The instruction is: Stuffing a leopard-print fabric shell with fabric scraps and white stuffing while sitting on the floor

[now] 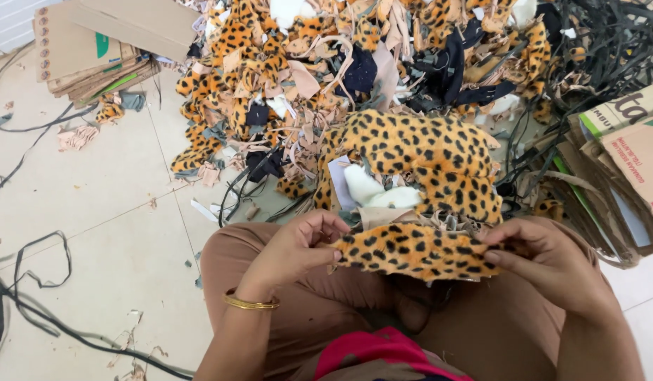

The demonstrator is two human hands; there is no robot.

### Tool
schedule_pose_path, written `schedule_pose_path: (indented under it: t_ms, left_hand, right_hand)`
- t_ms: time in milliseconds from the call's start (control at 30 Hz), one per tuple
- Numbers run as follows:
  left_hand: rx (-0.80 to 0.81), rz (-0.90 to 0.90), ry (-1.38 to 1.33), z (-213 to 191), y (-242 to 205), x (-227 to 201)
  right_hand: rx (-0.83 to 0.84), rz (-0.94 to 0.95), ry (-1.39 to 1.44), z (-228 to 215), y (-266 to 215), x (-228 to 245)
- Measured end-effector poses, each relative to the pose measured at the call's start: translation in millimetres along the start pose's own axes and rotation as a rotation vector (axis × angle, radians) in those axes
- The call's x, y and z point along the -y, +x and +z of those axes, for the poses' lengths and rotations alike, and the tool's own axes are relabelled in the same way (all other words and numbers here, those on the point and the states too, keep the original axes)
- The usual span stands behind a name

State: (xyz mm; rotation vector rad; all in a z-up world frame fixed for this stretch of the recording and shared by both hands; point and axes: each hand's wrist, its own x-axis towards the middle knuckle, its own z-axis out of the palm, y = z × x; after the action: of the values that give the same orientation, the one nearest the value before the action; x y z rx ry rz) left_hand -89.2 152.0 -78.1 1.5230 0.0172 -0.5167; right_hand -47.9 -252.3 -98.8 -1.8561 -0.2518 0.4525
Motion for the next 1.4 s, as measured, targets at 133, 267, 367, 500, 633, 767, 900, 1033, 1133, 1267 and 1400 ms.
schedule_pose_path:
  t_ms: [133, 267, 367, 500, 633, 767, 900, 1033, 1133, 1267, 1400]
  left_hand:
    - [0.126, 0.100, -0.058, -3, -8, -16]
    - [0.043, -0.035, -0.068, 0, 6, 1]
    - [-0.015, -0.098, -0.135, 0, 13, 11]
    - [-0.052, -0.164, -0.217, 6, 1, -10]
    - [0.054, 0.095, -0.281, 8, -13, -15]
    - [0.165, 0.439, -0.854, 24, -26, -30]
    - [0.246, 0.521, -1.035, 41, -34, -47]
    - [0.206, 0.494, -0.990, 44, -32, -52]
    - [0.236, 0.492, -1.017, 44, -35, -53]
    - [0.218, 0.503, -0.995, 42, -42, -56]
    - [0.219, 0.504, -0.997, 39, -44, -55]
  right_hand:
    - [-0.010, -0.026, 0.020, -7, -5, 4]
    - [-0.036, 0.120, -0.126, 6, 5, 7]
    - [-0.035, 0.270, -0.165, 12, 11, 8]
    - [-0.022, 0.194, -0.114, 9, 5, 14]
    - [-0.034, -0.059, 0.151, 2, -11, 2]
    - [0.020, -0.070, 0.097, 19, -12, 28]
    - [0.229, -0.079, -0.327, 48, -19, 43]
    - [0.451, -0.122, -0.548, 88, -21, 40]
    - [0.452, -0.079, -0.732, 114, -25, 44]
    - [0.451, -0.019, -0.973, 124, -25, 33]
    - [0.492, -0.051, -0.711, 103, -21, 47]
